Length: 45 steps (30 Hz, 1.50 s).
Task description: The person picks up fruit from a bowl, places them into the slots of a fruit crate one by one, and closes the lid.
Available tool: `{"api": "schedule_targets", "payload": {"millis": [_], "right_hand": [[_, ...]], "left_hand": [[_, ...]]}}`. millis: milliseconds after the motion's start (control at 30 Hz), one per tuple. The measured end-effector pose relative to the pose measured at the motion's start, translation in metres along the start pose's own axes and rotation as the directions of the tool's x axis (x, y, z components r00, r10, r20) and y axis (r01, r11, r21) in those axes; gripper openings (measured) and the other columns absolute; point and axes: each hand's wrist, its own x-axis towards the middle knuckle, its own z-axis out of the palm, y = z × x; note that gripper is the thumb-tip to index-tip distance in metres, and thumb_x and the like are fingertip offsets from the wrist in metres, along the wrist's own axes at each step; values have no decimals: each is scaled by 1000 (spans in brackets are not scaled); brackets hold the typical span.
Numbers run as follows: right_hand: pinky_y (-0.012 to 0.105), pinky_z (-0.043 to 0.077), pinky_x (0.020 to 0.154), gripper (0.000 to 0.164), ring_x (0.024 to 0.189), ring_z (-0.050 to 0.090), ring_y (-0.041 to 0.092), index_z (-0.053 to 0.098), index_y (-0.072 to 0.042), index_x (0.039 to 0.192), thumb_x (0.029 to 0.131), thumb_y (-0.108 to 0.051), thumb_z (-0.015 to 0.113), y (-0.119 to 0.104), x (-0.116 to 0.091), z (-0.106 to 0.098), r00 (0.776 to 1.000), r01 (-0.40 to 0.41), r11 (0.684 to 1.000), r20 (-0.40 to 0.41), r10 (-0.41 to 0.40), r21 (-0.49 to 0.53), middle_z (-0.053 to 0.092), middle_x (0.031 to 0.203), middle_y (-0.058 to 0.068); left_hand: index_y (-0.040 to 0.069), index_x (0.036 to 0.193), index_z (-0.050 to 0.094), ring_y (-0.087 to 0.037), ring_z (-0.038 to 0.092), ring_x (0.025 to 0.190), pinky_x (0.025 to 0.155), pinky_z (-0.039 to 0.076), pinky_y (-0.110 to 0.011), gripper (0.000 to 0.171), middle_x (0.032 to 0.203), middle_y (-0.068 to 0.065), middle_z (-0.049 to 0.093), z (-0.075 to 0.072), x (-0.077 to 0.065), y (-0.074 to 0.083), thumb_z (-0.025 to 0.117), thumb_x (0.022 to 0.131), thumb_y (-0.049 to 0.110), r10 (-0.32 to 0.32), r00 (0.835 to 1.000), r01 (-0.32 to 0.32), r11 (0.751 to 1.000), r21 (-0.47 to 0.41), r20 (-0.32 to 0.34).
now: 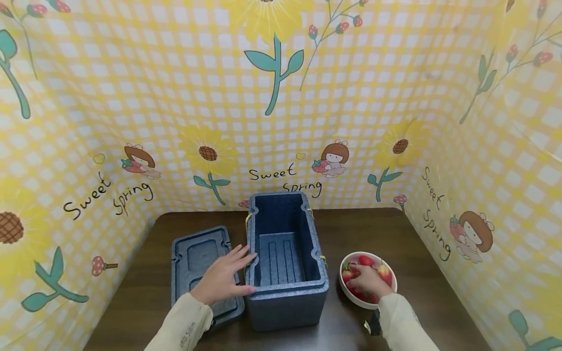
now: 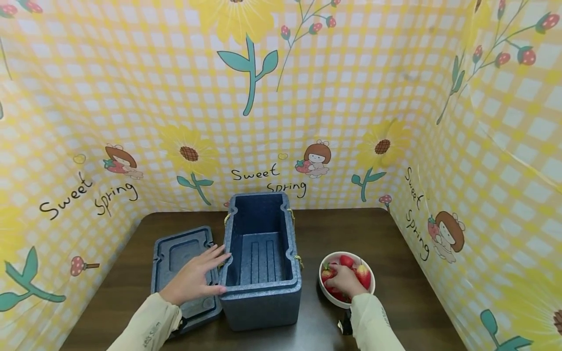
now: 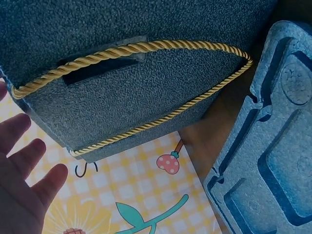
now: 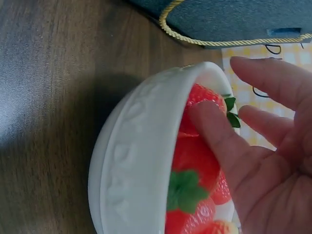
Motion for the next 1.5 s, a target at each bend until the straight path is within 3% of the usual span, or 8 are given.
{"api": "schedule_targets", "payload": {"millis": [267,567,767,900,1100,1233,1367,1500], "right_hand": [[35,56,54,59,50,59,19,52,13,126,70,2,69,-4,-1,9,992,-116,993,-54,114,-36,61,76,9],[31,49,45,31,44,53,16,68,4,105,75,-3,71,-4,1,6,997,-51,979,-61,39,-198,56,57,3],[27,44,46,32,49,49,15,72,1,100,68,1,71,-7,2,3,999,15,956,-35,-26,-293,65,71,6],[27,44,50,32,56,52,16,72,0,99,67,1,70,-8,4,5,1000,26,949,7,-25,-315,69,81,10],[28,45,49,19,59,50,16,72,-5,91,74,1,67,1,4,9,999,33,945,18,-29,-324,58,66,2],[35,50,47,19,65,52,19,72,-5,95,77,-2,67,8,5,10,1000,7,958,4,-6,-285,61,74,5],[36,51,51,27,68,55,22,73,-2,103,76,-4,69,11,7,10,1000,11,961,-20,-17,-276,68,85,8],[34,51,53,29,68,56,21,73,-2,103,75,-9,70,12,8,11,998,3,962,-56,-19,-272,70,88,9]], "left_hand": [[6,142,46,-41,26,139,98,34,-64,78,151,-17,34,5,6,3,62,84,56,1,1000,-1,1000,-2,21],[7,142,47,-38,26,140,101,30,-64,73,151,-13,34,5,9,4,61,86,52,-14,999,15,1000,-24,30],[4,142,46,-41,28,138,100,30,-65,71,151,-16,35,11,6,2,60,88,49,25,999,-25,1000,-4,-23],[3,141,48,-43,28,137,100,30,-65,72,150,-17,36,17,4,5,59,87,50,30,998,-28,999,19,-61],[4,141,48,-40,27,139,103,28,-63,73,151,-16,35,25,2,19,58,87,52,-26,997,27,999,20,-71],[3,141,47,-39,27,139,104,28,-61,74,151,-17,34,30,-1,28,55,89,54,-60,996,63,997,45,-61],[4,140,48,-37,27,139,103,31,-59,74,150,-16,36,26,0,30,53,89,57,-45,998,51,992,115,-50],[5,139,51,-35,29,139,104,32,-57,67,148,-15,39,17,3,24,55,91,51,4,999,0,993,115,-34]]}}
